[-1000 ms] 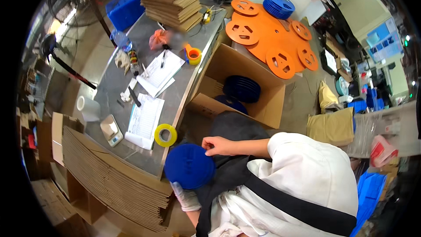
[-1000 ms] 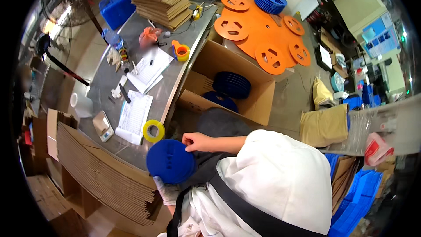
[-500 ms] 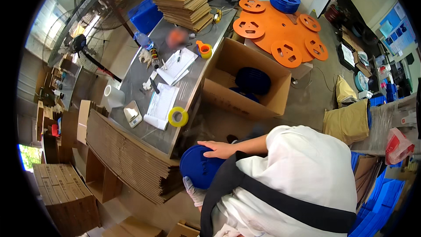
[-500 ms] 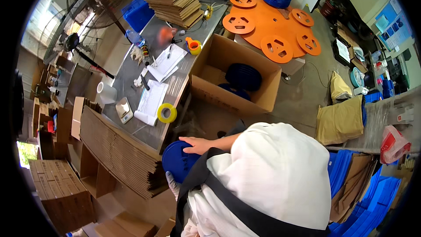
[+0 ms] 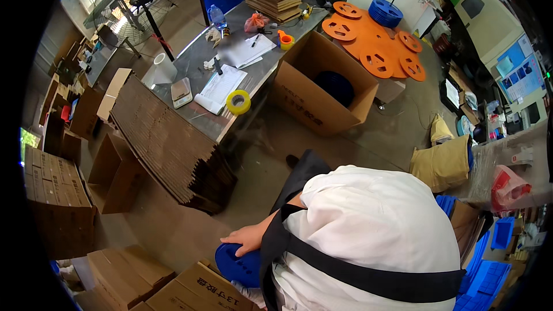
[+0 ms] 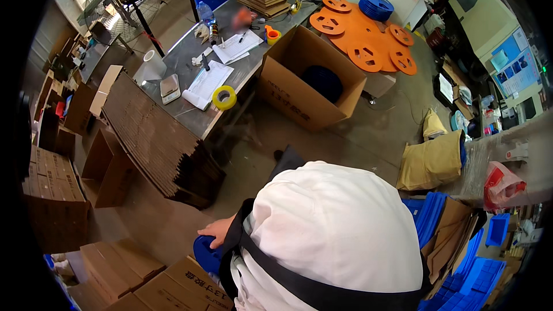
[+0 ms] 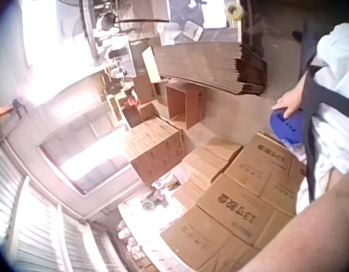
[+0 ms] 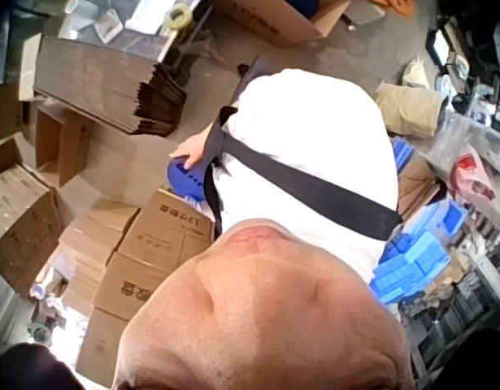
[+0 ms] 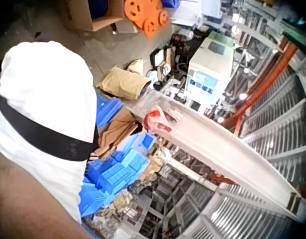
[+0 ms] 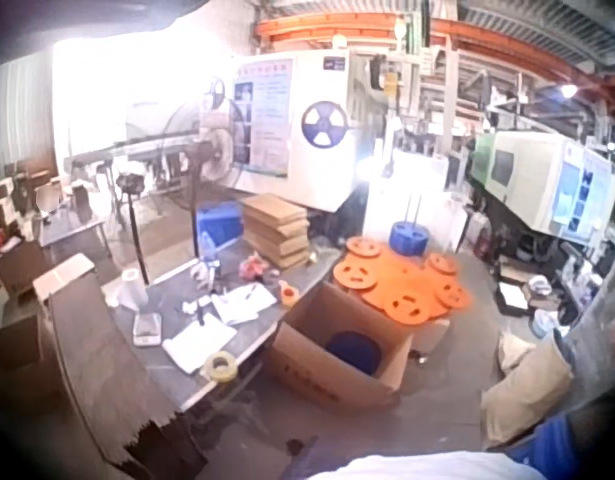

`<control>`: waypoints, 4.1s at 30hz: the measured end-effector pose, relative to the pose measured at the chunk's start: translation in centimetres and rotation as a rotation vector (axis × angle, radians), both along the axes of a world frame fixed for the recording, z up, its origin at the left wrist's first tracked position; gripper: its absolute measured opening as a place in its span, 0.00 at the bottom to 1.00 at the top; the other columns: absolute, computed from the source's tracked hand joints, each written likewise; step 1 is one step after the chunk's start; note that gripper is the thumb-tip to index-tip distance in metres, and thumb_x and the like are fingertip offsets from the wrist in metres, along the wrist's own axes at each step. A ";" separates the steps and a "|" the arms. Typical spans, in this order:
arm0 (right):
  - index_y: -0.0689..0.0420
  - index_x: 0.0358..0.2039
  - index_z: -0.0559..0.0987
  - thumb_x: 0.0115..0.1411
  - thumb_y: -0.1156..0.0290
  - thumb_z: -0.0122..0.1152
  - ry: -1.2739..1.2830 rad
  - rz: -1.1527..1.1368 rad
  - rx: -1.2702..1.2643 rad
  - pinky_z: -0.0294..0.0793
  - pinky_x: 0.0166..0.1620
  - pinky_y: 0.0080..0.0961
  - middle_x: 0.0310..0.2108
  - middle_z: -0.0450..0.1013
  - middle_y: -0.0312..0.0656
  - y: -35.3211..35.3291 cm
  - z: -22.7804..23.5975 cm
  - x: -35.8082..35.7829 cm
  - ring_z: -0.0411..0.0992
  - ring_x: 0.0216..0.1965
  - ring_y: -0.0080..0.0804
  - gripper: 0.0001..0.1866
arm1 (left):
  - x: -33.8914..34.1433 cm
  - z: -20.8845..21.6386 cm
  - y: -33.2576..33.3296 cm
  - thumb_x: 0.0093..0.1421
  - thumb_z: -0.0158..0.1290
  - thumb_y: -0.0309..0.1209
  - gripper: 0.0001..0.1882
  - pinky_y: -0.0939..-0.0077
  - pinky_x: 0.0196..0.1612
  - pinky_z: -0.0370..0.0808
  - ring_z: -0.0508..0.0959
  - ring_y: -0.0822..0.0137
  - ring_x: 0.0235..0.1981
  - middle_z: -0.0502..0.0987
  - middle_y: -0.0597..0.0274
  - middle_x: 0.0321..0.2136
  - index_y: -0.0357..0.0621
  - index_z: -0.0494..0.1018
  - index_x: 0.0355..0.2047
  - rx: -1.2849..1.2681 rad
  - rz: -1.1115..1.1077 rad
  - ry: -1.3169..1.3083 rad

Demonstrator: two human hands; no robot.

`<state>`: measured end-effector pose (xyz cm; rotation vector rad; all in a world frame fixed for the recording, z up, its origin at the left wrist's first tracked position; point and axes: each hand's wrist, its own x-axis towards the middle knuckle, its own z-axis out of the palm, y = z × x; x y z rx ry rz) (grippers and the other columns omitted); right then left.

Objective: The person picks up blue plastic reels from a conveyor belt, weighs them on a digital scale, and records the weight on a paper form. They then stack the reels and place them into a cardboard box.

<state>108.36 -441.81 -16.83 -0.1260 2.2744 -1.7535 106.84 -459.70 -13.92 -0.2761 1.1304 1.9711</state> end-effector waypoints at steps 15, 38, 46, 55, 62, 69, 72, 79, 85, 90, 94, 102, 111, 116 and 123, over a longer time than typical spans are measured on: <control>0.59 0.61 0.58 0.61 0.56 0.49 -0.303 -0.329 -0.006 0.60 0.59 0.35 0.57 0.62 0.54 -1.2 -4.1 9.4 0.61 0.57 0.50 0.32 | 7.9 -2.9 -7.5 0.56 0.50 0.54 0.40 0.57 0.60 0.56 0.62 0.53 0.56 0.60 0.50 0.58 0.41 0.55 0.61 0.163 -0.031 -0.237; 0.57 0.58 0.62 0.61 0.61 0.54 -0.196 -1.419 -0.578 0.65 0.53 0.29 0.52 0.67 0.46 10.5 -2.3 56.6 0.66 0.51 0.33 0.27 | 39.4 0.5 17.2 0.56 0.55 0.31 0.33 0.56 0.54 0.68 0.68 0.55 0.52 0.64 0.51 0.53 0.44 0.53 0.60 0.008 -0.769 -0.014; 0.61 0.58 0.61 0.65 0.65 0.50 0.076 -1.710 -0.887 0.63 0.55 0.27 0.52 0.65 0.43 14.3 -1.0 70.9 0.64 0.52 0.28 0.24 | 51.3 2.6 28.2 0.56 0.55 0.30 0.31 0.58 0.54 0.69 0.69 0.57 0.52 0.67 0.53 0.52 0.43 0.57 0.59 0.091 -0.937 -0.151; 0.55 0.60 0.60 0.66 0.60 0.46 -0.063 -1.647 -1.015 0.72 0.46 0.32 0.49 0.67 0.39 24.2 -2.3 75.6 0.69 0.46 0.31 0.24 | 53.3 -2.3 41.6 0.56 0.56 0.35 0.34 0.55 0.55 0.67 0.67 0.56 0.54 0.64 0.54 0.54 0.47 0.55 0.61 0.094 -1.082 -0.181; 0.54 0.61 0.59 0.66 0.57 0.46 -0.199 -1.707 -0.854 0.71 0.46 0.32 0.49 0.68 0.40 40.0 -2.6 79.1 0.70 0.45 0.32 0.26 | 55.7 -3.4 59.7 0.57 0.54 0.35 0.33 0.57 0.56 0.66 0.66 0.57 0.55 0.65 0.55 0.54 0.46 0.55 0.60 0.363 -1.066 -0.326; 0.54 0.64 0.54 0.65 0.56 0.49 -0.173 -1.841 -0.614 0.68 0.51 0.34 0.59 0.59 0.45 54.8 -1.2 79.2 0.65 0.53 0.38 0.32 | 56.0 -3.3 75.7 0.53 0.58 0.32 0.35 0.60 0.57 0.66 0.68 0.57 0.54 0.66 0.54 0.53 0.44 0.56 0.60 0.248 -0.889 -0.108; 0.55 0.64 0.55 0.64 0.55 0.49 -0.326 -1.760 -0.696 0.65 0.54 0.34 0.61 0.57 0.45 58.4 -3.1 81.3 0.63 0.56 0.39 0.32 | 56.3 -5.6 80.6 0.54 0.56 0.28 0.31 0.57 0.55 0.68 0.68 0.58 0.53 0.69 0.58 0.50 0.46 0.58 0.58 0.179 -0.787 -0.212; 0.57 0.59 0.62 0.66 0.58 0.47 -0.571 -1.495 -0.690 0.65 0.53 0.29 0.57 0.63 0.43 71.5 -7.1 86.8 0.65 0.55 0.34 0.25 | 60.9 -11.1 89.7 0.54 0.55 0.24 0.29 0.60 0.54 0.69 0.69 0.62 0.51 0.68 0.62 0.51 0.48 0.60 0.57 0.038 -0.557 -0.192; 0.58 0.57 0.65 0.65 0.62 0.49 -0.629 -1.121 -0.448 0.66 0.52 0.25 0.52 0.68 0.41 88.6 -10.2 91.2 0.66 0.52 0.28 0.23 | 68.5 -17.2 96.2 0.54 0.56 0.26 0.31 0.66 0.55 0.66 0.68 0.63 0.52 0.66 0.60 0.52 0.46 0.60 0.57 -0.029 -0.257 -0.146; 0.61 0.53 0.69 0.62 0.68 0.53 -0.636 -0.963 0.062 0.68 0.51 0.23 0.46 0.72 0.40 104.9 -17.8 96.5 0.69 0.49 0.27 0.20 | 73.7 -19.1 104.1 0.54 0.57 0.29 0.31 0.69 0.52 0.66 0.68 0.64 0.50 0.67 0.60 0.50 0.44 0.60 0.57 -0.138 -0.141 -0.172; 0.60 0.54 0.67 0.60 0.65 0.56 -0.567 -1.109 0.326 0.66 0.53 0.28 0.50 0.70 0.44 118.6 -24.3 100.6 0.68 0.52 0.33 0.23 | 74.5 -21.9 110.4 0.54 0.56 0.32 0.29 0.73 0.50 0.66 0.68 0.67 0.47 0.68 0.59 0.48 0.40 0.60 0.56 -0.162 -0.216 -0.118; 0.64 0.58 0.61 0.45 0.56 0.70 -0.057 -1.155 1.375 0.59 0.59 0.38 0.55 0.62 0.59 144.4 -23.5 95.2 0.59 0.58 0.53 0.44 | 71.9 -30.1 120.7 0.55 0.56 0.31 0.30 0.73 0.50 0.67 0.69 0.66 0.45 0.68 0.57 0.46 0.37 0.60 0.56 -0.151 -0.179 -0.001; 0.62 0.43 0.73 0.44 0.55 0.69 -0.526 -0.848 1.389 0.70 0.44 0.36 0.38 0.75 0.54 149.0 -23.3 93.6 0.73 0.42 0.50 0.30 | 69.8 -35.4 124.9 0.54 0.59 0.28 0.31 0.68 0.58 0.63 0.66 0.62 0.53 0.65 0.57 0.52 0.40 0.60 0.56 -0.078 0.019 -0.123; 0.62 0.41 0.73 0.48 0.61 0.66 -0.440 -0.839 1.234 0.71 0.42 0.31 0.35 0.75 0.50 148.7 -20.7 93.8 0.74 0.37 0.45 0.24 | 69.8 -35.6 124.4 0.56 0.57 0.28 0.31 0.67 0.60 0.60 0.64 0.62 0.54 0.64 0.56 0.53 0.41 0.58 0.58 -0.179 -0.060 -0.029; 0.63 0.40 0.73 0.55 0.67 0.61 -0.265 -1.044 1.049 0.70 0.39 0.21 0.32 0.74 0.40 149.7 -17.4 94.5 0.70 0.33 0.23 0.15 | 69.2 -32.8 124.8 0.57 0.51 0.25 0.34 0.70 0.62 0.53 0.60 0.61 0.58 0.59 0.53 0.58 0.36 0.51 0.62 -0.131 -0.040 -0.010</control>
